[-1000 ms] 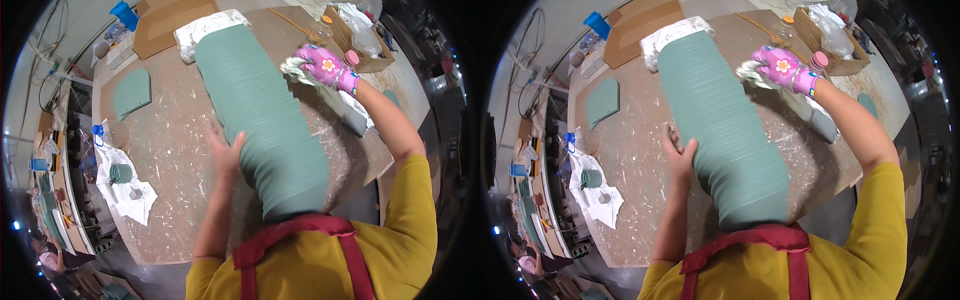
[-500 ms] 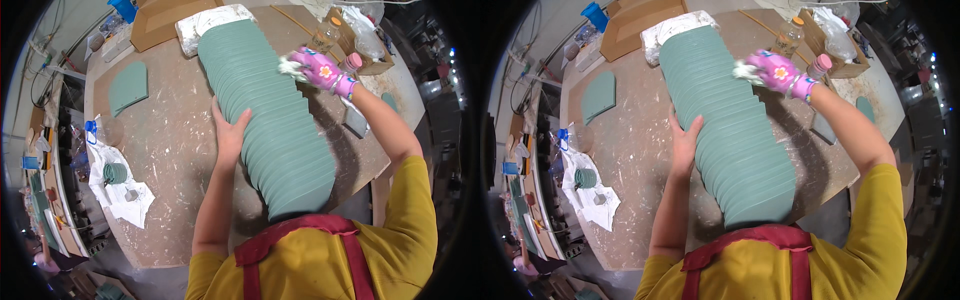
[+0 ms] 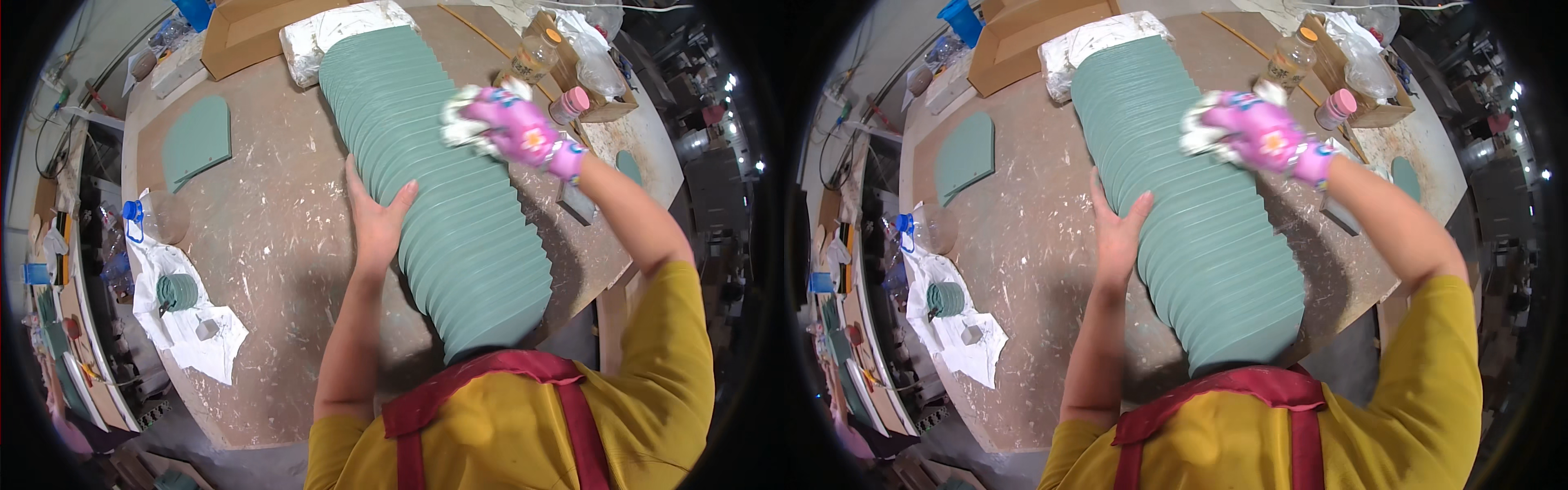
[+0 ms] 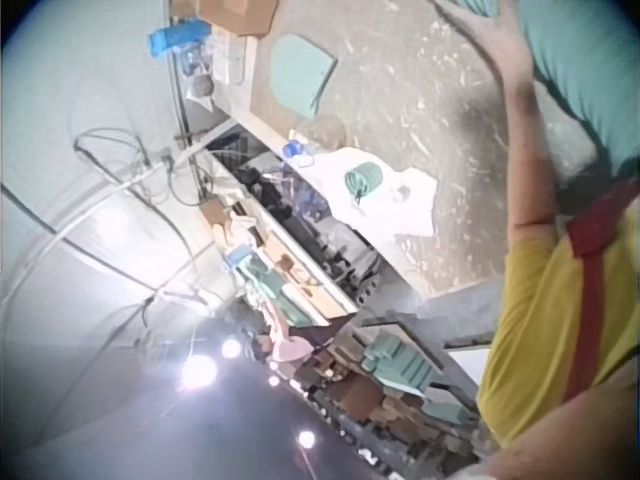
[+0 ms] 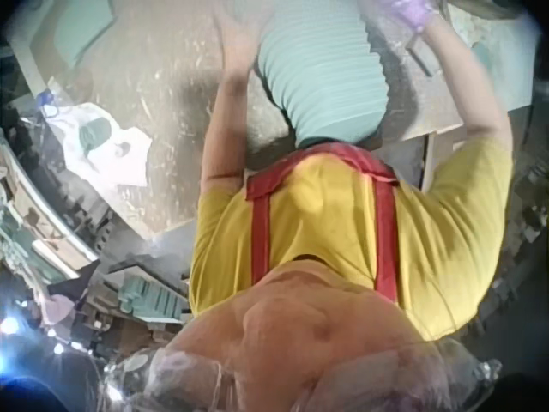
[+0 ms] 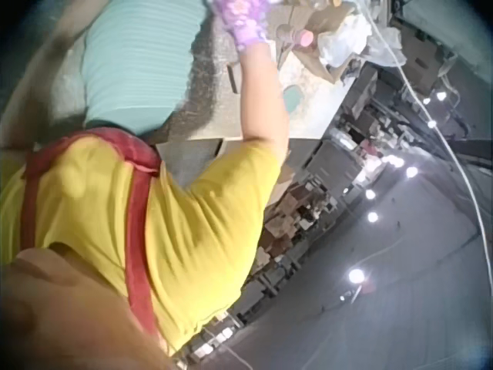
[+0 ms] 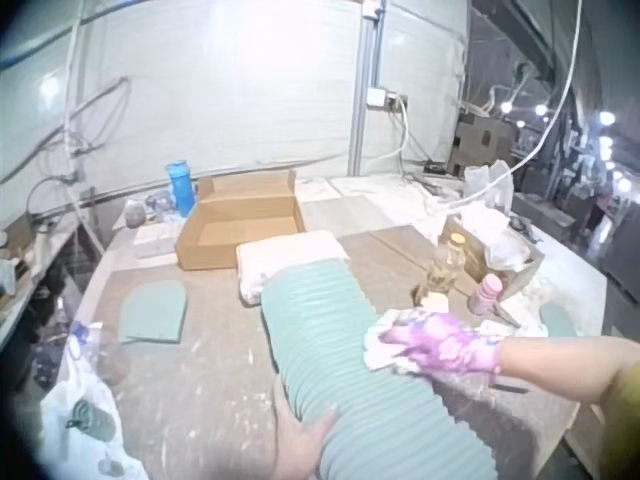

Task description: The person sands a small foam block by hand, sands the edges of a stack of foam panels with a sanding block, and wipes the stack with a cloth.

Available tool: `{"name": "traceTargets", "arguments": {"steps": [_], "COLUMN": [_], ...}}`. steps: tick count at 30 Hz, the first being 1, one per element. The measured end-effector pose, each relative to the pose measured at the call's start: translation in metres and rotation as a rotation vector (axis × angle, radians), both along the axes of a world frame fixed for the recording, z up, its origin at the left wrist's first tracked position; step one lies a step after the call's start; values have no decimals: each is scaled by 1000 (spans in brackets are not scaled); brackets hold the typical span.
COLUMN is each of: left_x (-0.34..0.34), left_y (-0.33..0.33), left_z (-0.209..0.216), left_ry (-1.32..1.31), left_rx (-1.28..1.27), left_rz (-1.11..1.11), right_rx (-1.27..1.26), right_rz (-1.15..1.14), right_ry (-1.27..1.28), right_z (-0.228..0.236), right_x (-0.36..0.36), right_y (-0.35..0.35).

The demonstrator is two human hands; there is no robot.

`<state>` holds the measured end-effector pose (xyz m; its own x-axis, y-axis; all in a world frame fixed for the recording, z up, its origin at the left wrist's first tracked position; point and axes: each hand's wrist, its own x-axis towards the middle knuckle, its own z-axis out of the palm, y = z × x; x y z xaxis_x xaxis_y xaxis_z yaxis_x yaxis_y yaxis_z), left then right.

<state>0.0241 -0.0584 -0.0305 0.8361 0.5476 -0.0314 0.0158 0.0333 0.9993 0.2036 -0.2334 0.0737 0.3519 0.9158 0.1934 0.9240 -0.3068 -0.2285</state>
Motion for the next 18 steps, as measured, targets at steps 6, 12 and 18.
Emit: {"name": "traceTargets", "arguments": {"steps": [6,12,18], "left_x": [0,8,-1], "left_y": [-3,-3,-2], "left_z": [-9,-9,-1], "left_ry": [-5,-74,-49], "left_rx": [-43,-92,-162], "left_rz": [16,-38,32], "right_rx": [35,55,157], "right_rz": [49,324,-84], "right_ry": [-72,-60,36], "right_z": [26,-20,-40], "right_x": [22,-7,57], "right_y": [18,117,16]}}
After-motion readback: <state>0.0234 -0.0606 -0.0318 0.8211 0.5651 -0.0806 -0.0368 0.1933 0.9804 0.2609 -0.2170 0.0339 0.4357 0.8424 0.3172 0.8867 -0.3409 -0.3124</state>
